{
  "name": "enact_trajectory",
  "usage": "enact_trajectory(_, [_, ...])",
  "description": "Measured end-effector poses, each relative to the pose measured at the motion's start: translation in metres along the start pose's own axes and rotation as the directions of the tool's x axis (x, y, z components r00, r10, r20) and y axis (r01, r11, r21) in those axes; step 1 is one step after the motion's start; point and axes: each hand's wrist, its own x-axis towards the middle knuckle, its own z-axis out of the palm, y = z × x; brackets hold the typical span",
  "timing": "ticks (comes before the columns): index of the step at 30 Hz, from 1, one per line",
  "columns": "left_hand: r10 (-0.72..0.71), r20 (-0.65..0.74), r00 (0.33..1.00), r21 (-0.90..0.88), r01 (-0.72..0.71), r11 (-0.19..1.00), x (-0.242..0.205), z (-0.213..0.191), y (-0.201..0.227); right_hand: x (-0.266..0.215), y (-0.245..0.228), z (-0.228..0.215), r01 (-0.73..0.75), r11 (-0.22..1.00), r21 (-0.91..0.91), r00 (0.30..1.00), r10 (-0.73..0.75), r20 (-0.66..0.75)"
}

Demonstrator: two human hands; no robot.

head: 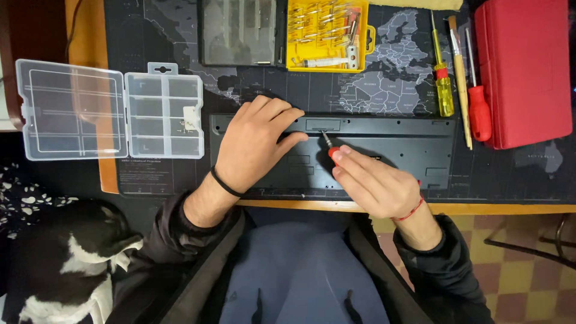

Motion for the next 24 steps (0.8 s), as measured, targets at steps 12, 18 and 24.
enact_trajectory(12, [-0.005, -0.002, 1.0, -0.016, 0.005, 1.0, 0.0, 0.0, -0.001, -0.008, -0.001, -0.001, -0.055, 0.998, 0.012, 0.998, 0.055, 0.008])
enact_trajectory(18, [0.016, 0.012, 1.0, -0.009, -0.016, 1.0, -0.001, 0.0, -0.002, 0.009, 0.003, -0.005, -0.11, 0.994, 0.026, 0.993, 0.109, 0.044])
enact_trajectory(24, [0.033, 0.004, 0.999, 0.014, -0.033, 0.999, -0.002, 0.002, -0.004, 0.024, 0.009, -0.018, -0.373, 0.919, 0.128, 0.913, 0.338, 0.23])
